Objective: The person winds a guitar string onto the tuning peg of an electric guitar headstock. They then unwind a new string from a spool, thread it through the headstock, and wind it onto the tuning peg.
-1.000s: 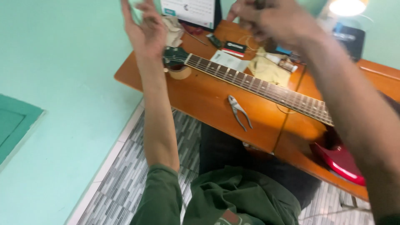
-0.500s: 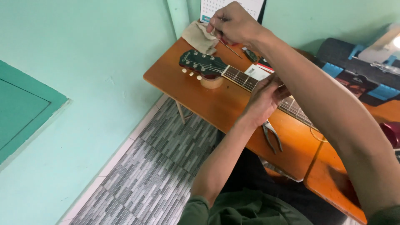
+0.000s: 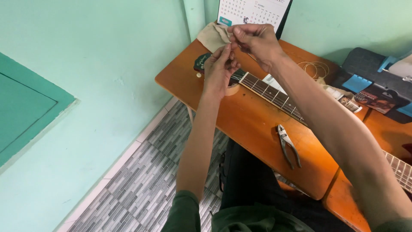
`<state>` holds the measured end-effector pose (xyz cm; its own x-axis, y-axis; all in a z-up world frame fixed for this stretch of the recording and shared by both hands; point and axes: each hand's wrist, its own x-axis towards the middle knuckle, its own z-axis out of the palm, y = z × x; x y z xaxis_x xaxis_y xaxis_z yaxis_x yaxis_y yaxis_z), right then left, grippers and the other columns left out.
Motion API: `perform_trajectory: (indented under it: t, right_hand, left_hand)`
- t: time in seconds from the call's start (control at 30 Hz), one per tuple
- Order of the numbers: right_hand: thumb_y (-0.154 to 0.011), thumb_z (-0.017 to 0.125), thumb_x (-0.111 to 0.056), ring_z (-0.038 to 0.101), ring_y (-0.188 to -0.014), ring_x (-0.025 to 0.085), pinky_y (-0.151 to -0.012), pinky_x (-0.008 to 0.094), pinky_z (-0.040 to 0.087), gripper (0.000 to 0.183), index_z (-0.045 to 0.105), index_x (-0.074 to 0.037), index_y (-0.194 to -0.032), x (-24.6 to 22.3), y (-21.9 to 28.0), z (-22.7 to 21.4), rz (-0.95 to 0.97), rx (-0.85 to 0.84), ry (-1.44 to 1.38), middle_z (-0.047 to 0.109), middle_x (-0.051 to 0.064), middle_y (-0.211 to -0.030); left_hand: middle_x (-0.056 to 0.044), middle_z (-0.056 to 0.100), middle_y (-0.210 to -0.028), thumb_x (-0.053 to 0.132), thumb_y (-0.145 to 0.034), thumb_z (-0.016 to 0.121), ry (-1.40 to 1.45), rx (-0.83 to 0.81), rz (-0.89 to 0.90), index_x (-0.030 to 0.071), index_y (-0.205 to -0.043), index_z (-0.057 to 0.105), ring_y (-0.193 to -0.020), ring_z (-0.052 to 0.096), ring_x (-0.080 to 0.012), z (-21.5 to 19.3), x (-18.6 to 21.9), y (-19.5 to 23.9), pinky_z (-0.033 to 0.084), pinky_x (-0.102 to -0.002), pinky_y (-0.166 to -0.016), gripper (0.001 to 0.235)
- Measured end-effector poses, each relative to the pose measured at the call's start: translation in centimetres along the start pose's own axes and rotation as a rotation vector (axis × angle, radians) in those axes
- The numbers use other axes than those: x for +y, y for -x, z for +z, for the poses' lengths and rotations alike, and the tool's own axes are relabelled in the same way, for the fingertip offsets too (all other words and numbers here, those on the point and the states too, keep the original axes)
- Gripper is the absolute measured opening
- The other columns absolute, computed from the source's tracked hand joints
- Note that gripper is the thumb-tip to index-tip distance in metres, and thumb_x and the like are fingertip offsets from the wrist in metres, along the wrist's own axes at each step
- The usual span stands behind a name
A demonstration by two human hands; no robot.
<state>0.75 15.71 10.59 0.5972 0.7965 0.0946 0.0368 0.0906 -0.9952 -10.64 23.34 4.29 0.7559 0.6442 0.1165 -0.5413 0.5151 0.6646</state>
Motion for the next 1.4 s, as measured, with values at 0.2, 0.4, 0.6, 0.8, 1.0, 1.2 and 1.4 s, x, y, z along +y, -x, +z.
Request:
perform_trajectory:
  t: [0.2,0.4,0.6,0.8,1.0,1.2,1.4]
  right_hand:
    - [-0.095,0.074,-0.016,0.070,-0.075,0.012,-0.065,0.022,0.052,0.012,0.079,-0.010,-0.104,-0.2,-2.0,-0.4,0.046,0.077,-0.194,0.079,0.005,-0.096]
    - [-0.092,0.074,-0.034,0.065,-0.083,0.009,-0.067,0.023,0.049,0.021,0.075,-0.015,-0.100,-1.9,-1.7,-0.5,0.088,0.088,-0.159,0.075,-0.002,-0.092]
    - [-0.099,0.071,-0.031,0.068,-0.095,0.015,-0.061,0.031,0.059,0.028,0.070,-0.009,-0.117,0.1,0.7,-2.6,-0.108,-0.283,0.627,0.069,0.003,-0.099]
    - [-0.101,0.073,-0.021,0.071,-0.082,0.014,-0.078,0.030,0.057,0.016,0.080,-0.007,-0.100,1.9,-2.5,-4.2,-0.073,-0.259,1.006,0.078,0.008,-0.091]
    - [-0.101,0.073,-0.012,0.068,-0.089,0.016,-0.080,0.030,0.054,0.010,0.078,-0.005,-0.106,4.2,-4.8,-5.6,-0.237,-0.389,0.831,0.076,0.008,-0.097]
    - [-0.097,0.070,0.002,0.073,-0.099,0.020,-0.087,0.034,0.059,0.016,0.077,-0.006,-0.109,4.9,-6.1,-3.9,-0.350,-0.586,0.719,0.077,0.010,-0.102]
    - [-0.094,0.079,-0.011,0.070,-0.087,0.019,-0.074,0.035,0.051,0.008,0.080,-0.008,-0.101,4.7,-8.4,-2.2,-0.412,-0.688,0.901,0.077,0.007,-0.091]
  left_hand:
    - [0.001,0.050,-0.068,0.022,-0.091,0.073,-0.034,0.032,-0.045,-0.003,-0.113,0.072,-0.055,0.047,-0.0086,1.1,1.0,-2.2,0.053,-0.026,-0.058,0.033]
    - [0.001,0.052,-0.065,0.018,-0.088,0.076,-0.087,0.087,-0.018,0.002,-0.100,0.073,-0.053,0.044,-0.0100,2.0,1.2,-5.3,0.047,-0.026,-0.051,0.021]
    - [-0.011,0.072,-0.064,0.019,-0.089,0.066,-0.737,0.168,0.295,-0.001,-0.084,0.071,-0.052,0.073,-0.0188,-0.3,2.1,-2.0,0.067,-0.031,-0.053,0.021]
    - [-0.004,0.069,-0.053,0.015,-0.089,0.072,-1.127,0.147,0.168,0.004,-0.075,0.076,-0.044,0.071,-0.0118,-2.1,2.5,-1.1,0.054,-0.018,-0.039,0.019]
    - [-0.002,0.072,-0.055,0.010,-0.089,0.074,-1.198,0.092,0.249,0.006,-0.074,0.079,-0.041,0.060,-0.0052,-4.0,2.4,-0.7,0.053,-0.019,-0.047,0.016]
    - [-0.004,0.067,-0.054,0.010,-0.090,0.073,-1.034,0.195,0.251,0.003,-0.082,0.079,-0.039,0.051,-0.0073,-3.8,0.9,-0.5,0.048,-0.021,-0.041,0.013]
    - [-0.010,0.065,-0.056,0.012,-0.090,0.074,-0.684,0.284,0.148,-0.003,-0.088,0.079,-0.038,0.045,-0.0103,-4.5,0.3,-0.9,0.040,-0.024,-0.038,0.016]
